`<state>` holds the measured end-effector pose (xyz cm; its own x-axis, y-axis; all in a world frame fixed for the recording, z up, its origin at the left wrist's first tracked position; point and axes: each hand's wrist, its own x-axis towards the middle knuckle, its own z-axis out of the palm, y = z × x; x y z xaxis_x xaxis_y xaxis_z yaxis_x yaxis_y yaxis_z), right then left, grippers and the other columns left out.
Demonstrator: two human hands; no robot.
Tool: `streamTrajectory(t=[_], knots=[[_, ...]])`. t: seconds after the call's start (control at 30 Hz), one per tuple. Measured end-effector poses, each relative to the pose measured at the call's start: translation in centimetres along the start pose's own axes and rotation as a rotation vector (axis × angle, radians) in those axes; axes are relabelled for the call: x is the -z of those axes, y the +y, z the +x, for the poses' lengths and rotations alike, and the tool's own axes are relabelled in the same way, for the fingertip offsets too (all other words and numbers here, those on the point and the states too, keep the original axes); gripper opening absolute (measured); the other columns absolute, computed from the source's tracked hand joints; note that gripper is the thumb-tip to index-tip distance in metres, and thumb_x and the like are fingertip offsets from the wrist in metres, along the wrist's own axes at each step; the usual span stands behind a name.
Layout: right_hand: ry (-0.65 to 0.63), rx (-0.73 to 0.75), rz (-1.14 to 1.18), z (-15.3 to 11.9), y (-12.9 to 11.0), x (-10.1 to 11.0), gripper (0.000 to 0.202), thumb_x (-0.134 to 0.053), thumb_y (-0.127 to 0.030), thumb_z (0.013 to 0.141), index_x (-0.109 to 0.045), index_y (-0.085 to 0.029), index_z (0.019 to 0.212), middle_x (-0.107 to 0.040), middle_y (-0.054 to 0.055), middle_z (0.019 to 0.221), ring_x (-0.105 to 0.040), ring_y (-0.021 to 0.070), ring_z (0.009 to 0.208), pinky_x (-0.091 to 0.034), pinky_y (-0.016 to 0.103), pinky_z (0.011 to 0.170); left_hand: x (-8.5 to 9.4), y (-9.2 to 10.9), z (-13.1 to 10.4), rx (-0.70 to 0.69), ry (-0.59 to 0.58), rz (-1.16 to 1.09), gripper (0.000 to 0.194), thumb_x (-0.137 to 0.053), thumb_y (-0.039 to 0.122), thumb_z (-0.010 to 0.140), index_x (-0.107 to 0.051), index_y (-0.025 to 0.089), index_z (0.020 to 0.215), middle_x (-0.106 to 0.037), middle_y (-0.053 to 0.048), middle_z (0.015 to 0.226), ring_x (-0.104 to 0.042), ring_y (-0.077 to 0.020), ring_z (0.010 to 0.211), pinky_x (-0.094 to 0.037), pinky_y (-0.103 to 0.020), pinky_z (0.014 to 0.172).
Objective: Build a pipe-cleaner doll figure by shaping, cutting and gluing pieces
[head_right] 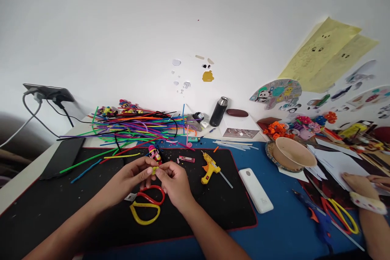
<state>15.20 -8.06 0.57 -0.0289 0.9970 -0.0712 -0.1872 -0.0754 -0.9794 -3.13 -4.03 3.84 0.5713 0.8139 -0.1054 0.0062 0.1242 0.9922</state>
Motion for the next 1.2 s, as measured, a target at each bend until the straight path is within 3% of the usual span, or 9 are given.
streamTrajectory(t=[0.17, 0.47, 0.77, 1.0, 1.2], knots=[[-0.018, 0.043, -0.054, -0.1, -0.2, -0.3, 0.042, -0.081, -0.059, 0.087, -0.069, -0.018, 0.084, -0.067, -0.001, 0.068, -0.04, 0.0071, 0.045, -0.026, 0.023, 0.043, -0.4, -0.2, 0.1, 0.007, 0.053, -0.016, 0.057, -0.077, 0.073, 0.086, -0.064, 0.019, 0.097, -0.063, 0.002, 0.078, -0.059, -0.0128, 0.064, -0.05, -0.026, 0.062], [0.008, 0.016, -0.044, -0.1, 0.2, -0.2, 0.042, -0.08, -0.059, 0.087, -0.068, -0.018, 0.084, -0.067, -0.002, 0.067, -0.04, 0.0069, 0.044, -0.026, 0.023, 0.043, -0.6, -0.8, 0.0, 0.001, 0.056, 0.008, 0.055, -0.077, 0.07, 0.088, -0.065, 0.019, 0.105, -0.066, 0.0, 0.085, -0.06, -0.0138, 0.07, -0.051, -0.027, 0.065], [0.015, -0.021, -0.015, 0.5, 0.7, 0.0, 0.044, -0.078, -0.062, 0.088, -0.067, -0.019, 0.086, -0.047, -0.01, 0.049, -0.035, 0.0074, 0.04, -0.023, 0.023, 0.042, -0.2, -1.2, 0.3, 0.034, 0.039, -0.059, 0.05, -0.081, 0.061, 0.089, -0.066, 0.02, 0.113, -0.069, -0.001, 0.092, -0.059, -0.013, 0.07, -0.053, -0.028, 0.068], [0.035, -0.047, 0.018, 0.9, 0.9, 0.5, 0.042, -0.079, -0.06, 0.088, -0.067, -0.02, 0.084, -0.046, -0.01, 0.049, -0.036, 0.0075, 0.039, -0.022, 0.023, 0.042, 0.3, -2.0, 0.9, 0.088, 0.033, -0.093, 0.054, -0.088, 0.055, 0.083, -0.067, 0.021, 0.119, -0.069, -0.001, 0.091, -0.062, -0.0141, 0.069, -0.052, -0.028, 0.066], [0.073, -0.045, 0.011, 1.3, 0.9, 1.4, 0.041, -0.079, -0.059, 0.087, -0.067, -0.019, 0.084, -0.044, -0.011, 0.049, -0.036, 0.0073, 0.039, -0.023, 0.023, 0.042, 0.5, -2.4, 1.5, 0.088, 0.037, -0.045, 0.051, -0.084, 0.056, 0.087, -0.067, 0.021, 0.118, -0.069, -0.001, 0.09, -0.063, -0.0151, 0.07, -0.053, -0.029, 0.066]])
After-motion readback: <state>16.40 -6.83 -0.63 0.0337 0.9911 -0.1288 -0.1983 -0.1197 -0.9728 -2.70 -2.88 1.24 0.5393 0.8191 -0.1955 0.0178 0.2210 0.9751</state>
